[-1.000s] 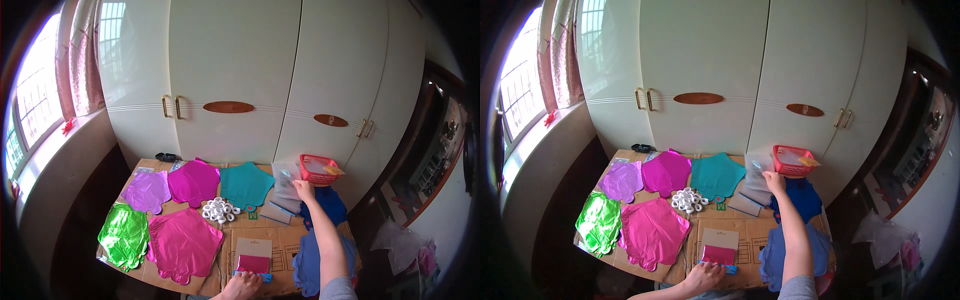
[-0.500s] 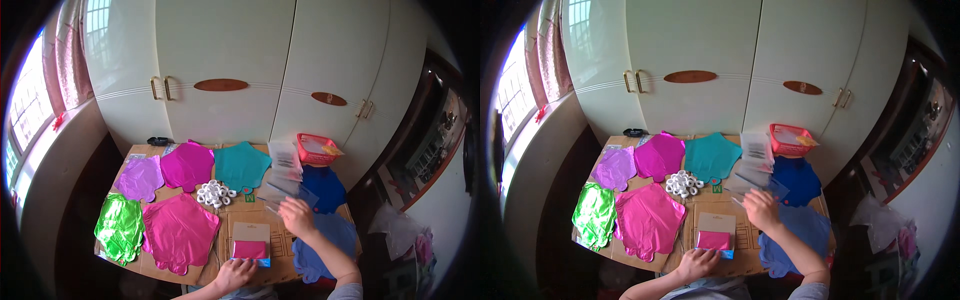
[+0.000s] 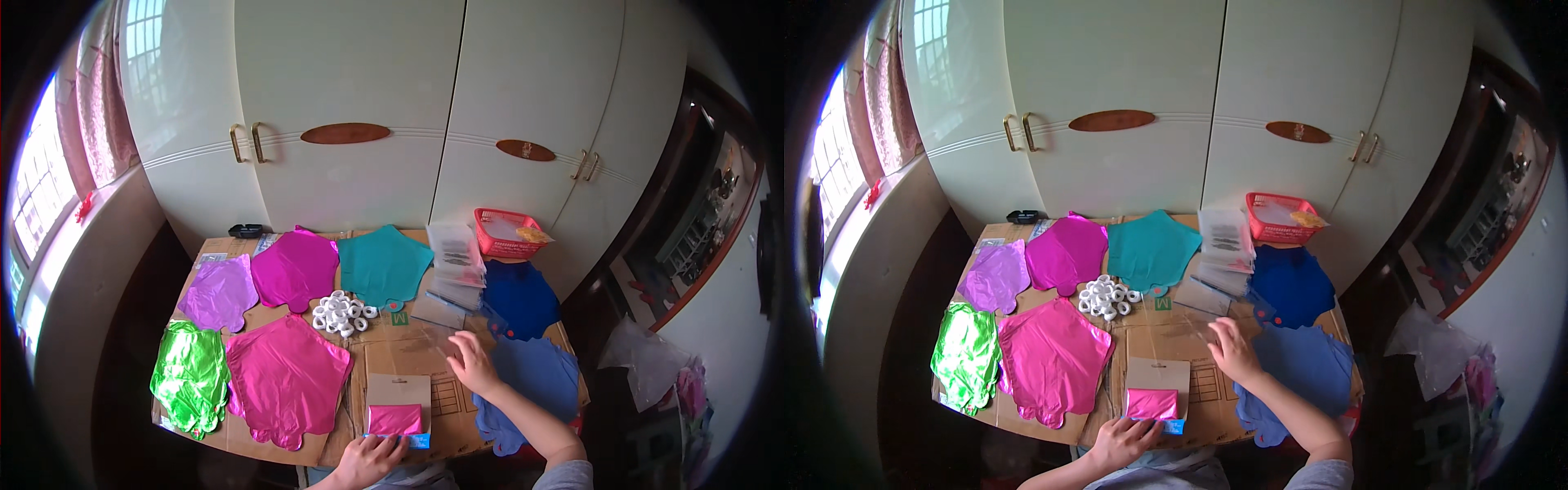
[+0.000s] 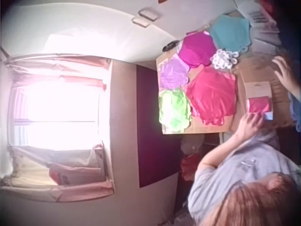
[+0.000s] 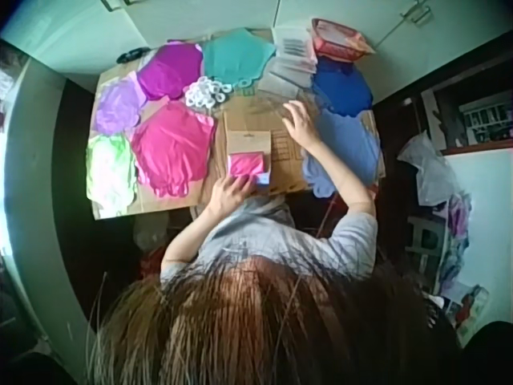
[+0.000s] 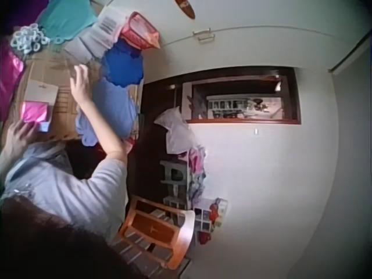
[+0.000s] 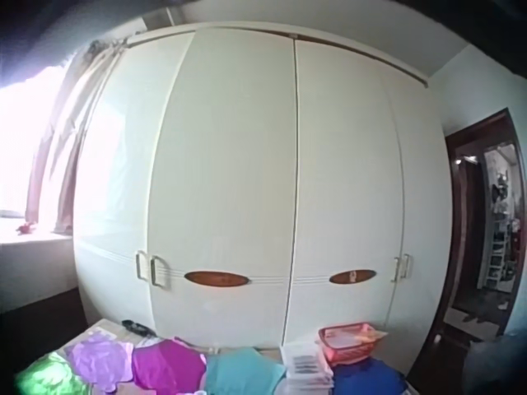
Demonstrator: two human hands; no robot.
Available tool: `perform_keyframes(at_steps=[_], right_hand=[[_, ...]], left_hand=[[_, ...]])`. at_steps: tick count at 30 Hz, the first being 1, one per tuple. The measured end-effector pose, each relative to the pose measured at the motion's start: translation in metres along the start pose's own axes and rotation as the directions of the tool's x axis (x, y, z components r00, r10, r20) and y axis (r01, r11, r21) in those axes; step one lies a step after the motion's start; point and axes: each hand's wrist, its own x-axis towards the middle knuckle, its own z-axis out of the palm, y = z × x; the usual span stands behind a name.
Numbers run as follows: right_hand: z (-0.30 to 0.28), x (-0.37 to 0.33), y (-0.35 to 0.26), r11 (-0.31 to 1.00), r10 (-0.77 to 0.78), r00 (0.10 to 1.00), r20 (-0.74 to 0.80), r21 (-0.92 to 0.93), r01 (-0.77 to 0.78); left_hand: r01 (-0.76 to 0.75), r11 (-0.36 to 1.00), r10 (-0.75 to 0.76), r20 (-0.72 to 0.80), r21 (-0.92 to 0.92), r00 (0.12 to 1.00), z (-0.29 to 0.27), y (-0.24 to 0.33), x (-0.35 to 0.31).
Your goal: Manually folding and packing colored plastic liners into labeled plastic bags at a workstation.
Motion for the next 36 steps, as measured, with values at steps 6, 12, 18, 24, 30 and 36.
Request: perform_keyframes(at_steps=[6, 12, 18, 24, 30, 36], right_hand=[[0.003, -0.007, 0.012, 0.977, -0.155, 0.972, 0.174, -0.122, 0.177], [-0.002, -0.004, -0.003, 0.966, -0.114, 0.933, 0.341, -0.183, 0.185], [-0.004, -0.001, -0.021, 0.95, -0.265, 0.916, 0.3, -0.084, 0.302], [-0.012, -0.011, -0.046, 0.905, -0.29, 0.844, 0.451, -0.159, 0.396], [0.001, -0.015, -0.056, 0.933, -0.206, 0.867, 0.454, -0.174, 0.314], [-0.004, -0.013, -0.062, 0.941, -0.172, 0.858, 0.485, -0.178, 0.289]], left_hand=[[0.211, 0.966, -0.233, -0.151, -0.15, 0.961, 0.001, 0.01, -0.014], [0.411, 0.814, -0.552, -0.328, -0.411, 0.767, 0.021, 0.013, -0.028], [0.358, 0.86, -0.494, -0.416, -0.364, 0.764, 0.016, 0.007, -0.028], [0.207, 0.968, -0.238, -0.246, -0.144, 0.94, 0.007, 0.006, -0.033], [-0.145, 0.989, 0.146, -0.034, 0.04, 0.989, -0.023, 0.002, -0.022], [-0.226, 0.973, 0.222, 0.068, 0.052, 0.973, -0.039, 0.001, -0.023]])
